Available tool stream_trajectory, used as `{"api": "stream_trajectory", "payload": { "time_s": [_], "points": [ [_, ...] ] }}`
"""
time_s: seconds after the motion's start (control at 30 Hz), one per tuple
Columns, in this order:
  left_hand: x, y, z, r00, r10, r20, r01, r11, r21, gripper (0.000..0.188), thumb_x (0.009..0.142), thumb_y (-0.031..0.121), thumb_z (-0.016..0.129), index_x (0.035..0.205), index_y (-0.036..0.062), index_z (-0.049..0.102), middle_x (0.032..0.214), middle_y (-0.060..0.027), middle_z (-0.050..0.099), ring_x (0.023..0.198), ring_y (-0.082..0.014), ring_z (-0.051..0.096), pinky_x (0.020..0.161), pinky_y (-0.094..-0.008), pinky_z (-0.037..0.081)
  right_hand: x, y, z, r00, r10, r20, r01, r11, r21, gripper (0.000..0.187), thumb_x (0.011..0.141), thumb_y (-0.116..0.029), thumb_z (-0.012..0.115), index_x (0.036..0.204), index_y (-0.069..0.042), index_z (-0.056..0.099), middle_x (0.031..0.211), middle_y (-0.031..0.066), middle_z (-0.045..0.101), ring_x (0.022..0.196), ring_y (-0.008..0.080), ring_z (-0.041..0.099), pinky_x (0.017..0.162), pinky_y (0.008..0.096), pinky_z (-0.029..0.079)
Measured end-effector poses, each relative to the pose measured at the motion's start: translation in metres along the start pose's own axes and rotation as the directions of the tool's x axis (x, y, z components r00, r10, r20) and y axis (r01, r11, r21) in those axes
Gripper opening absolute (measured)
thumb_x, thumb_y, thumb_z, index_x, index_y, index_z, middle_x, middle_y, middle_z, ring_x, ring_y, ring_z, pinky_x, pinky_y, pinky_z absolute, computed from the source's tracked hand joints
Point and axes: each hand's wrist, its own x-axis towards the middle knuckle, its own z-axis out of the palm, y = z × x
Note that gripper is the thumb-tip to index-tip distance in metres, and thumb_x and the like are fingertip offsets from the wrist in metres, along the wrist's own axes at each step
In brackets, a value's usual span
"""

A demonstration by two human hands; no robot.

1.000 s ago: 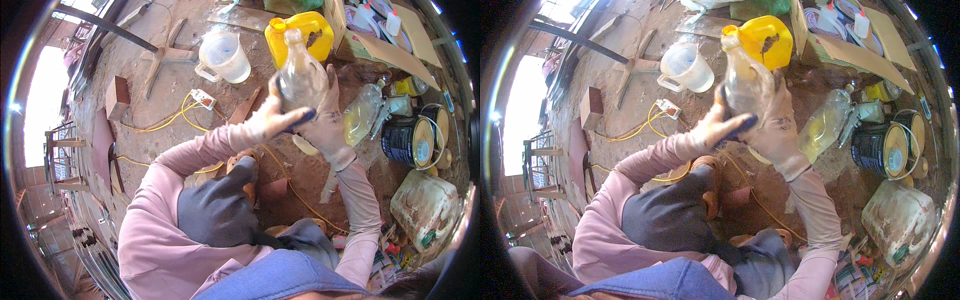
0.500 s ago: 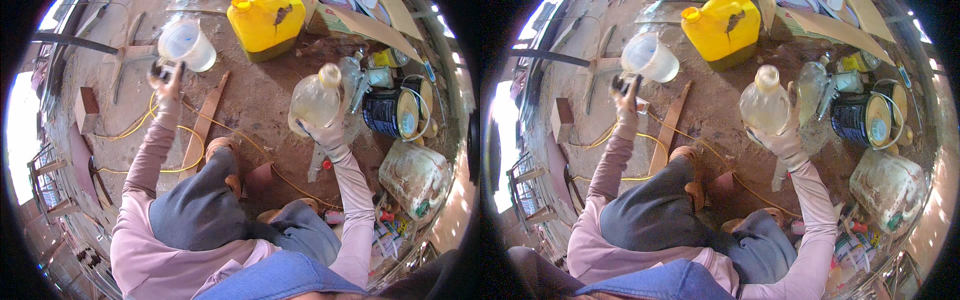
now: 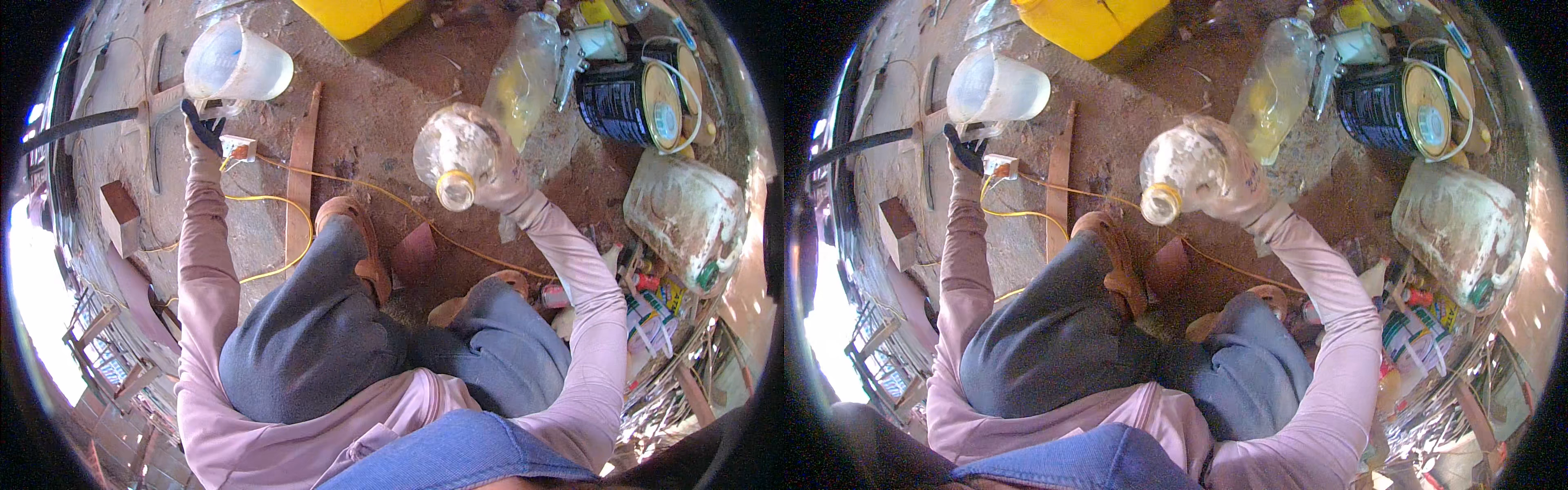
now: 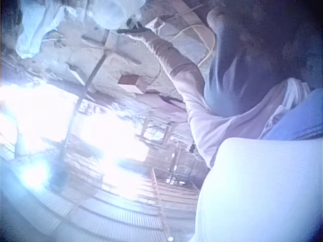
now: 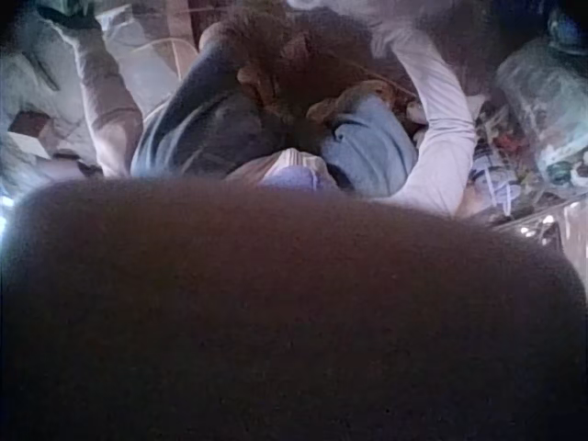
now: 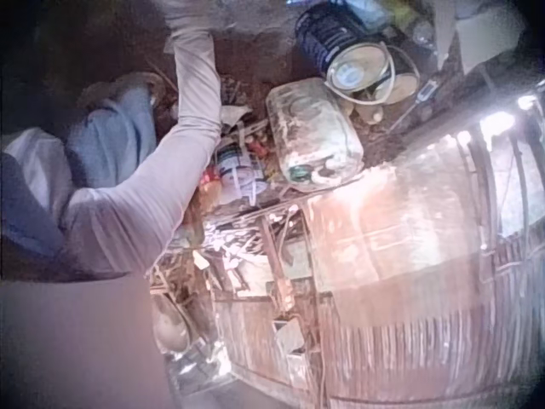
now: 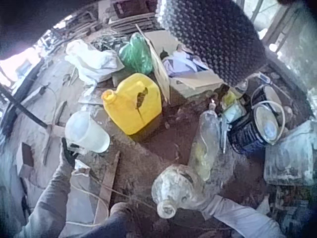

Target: The person pours a yellowish liquid from a plastic bottle into a yellow jerrycan, then pours a clear liquid from a pitcher into the same bottle. They shake the bottle to mix the contents and pour the mixture back into the jerrycan. The person repeats this process with a second plastic bottle.

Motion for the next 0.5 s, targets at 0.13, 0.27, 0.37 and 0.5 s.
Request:
{"api": "stream_trajectory", "payload": {
  "time_s": [0.13, 0.27, 0.37, 0.5],
  "points": [
    [-0.013, -0.005, 0.026, 0.978, 0.205, 0.036, -0.197, 0.967, -0.159, 0.064, 0.097, 0.062, 0.057, 0.139, 0.0148, 0.056, 0.132, -0.0053, 0.063, 0.118, -0.0253, 0.061, 0.098, -0.0433, 0.050, 0.011, -0.010, 0.005, 0.998, -0.038, -0.049, 0.038, 0.999, -0.003, 0.106, 0.066, -0.015, 0.096, 0.150, -0.003, 0.033, 0.149, 0.0157, 0.049, 0.137, 0.0270, 0.051, 0.116, 0.0392, 0.042],
    [0.003, -0.013, 0.033, 0.923, 0.381, 0.046, -0.359, 0.899, -0.251, 0.043, 0.100, 0.043, 0.057, 0.130, 0.0125, 0.061, 0.122, -0.0071, 0.067, 0.106, -0.0266, 0.066, 0.092, -0.0416, 0.055, 0.027, -0.019, 0.002, 0.999, -0.053, -0.011, 0.052, 0.996, -0.075, 0.105, 0.067, -0.017, 0.096, 0.149, -0.002, 0.034, 0.148, 0.0157, 0.050, 0.135, 0.0271, 0.053, 0.115, 0.0401, 0.043],
    [0.013, -0.006, 0.026, 0.936, 0.345, 0.067, -0.327, 0.925, -0.193, 0.035, 0.100, 0.034, 0.056, 0.121, 0.0081, 0.066, 0.115, -0.0089, 0.069, 0.104, -0.0253, 0.067, 0.092, -0.0401, 0.055, 0.032, -0.019, 0.004, 0.989, -0.132, -0.070, 0.124, 0.987, -0.105, 0.104, 0.067, -0.017, 0.096, 0.149, -0.002, 0.035, 0.147, 0.0162, 0.051, 0.134, 0.0273, 0.054, 0.114, 0.0402, 0.043],
    [-0.017, 0.018, 0.041, 0.962, 0.266, -0.057, -0.272, 0.940, -0.207, 0.037, 0.102, 0.033, 0.054, 0.118, 0.0030, 0.067, 0.114, -0.0096, 0.071, 0.105, -0.0237, 0.067, 0.092, -0.0379, 0.054, 0.037, -0.016, 0.008, 0.982, -0.143, -0.126, 0.133, 0.988, -0.082, 0.092, 0.068, -0.022, 0.092, 0.143, -0.002, 0.043, 0.140, 0.0197, 0.056, 0.127, 0.0359, 0.057, 0.111, 0.0444, 0.044]
  ]
}}
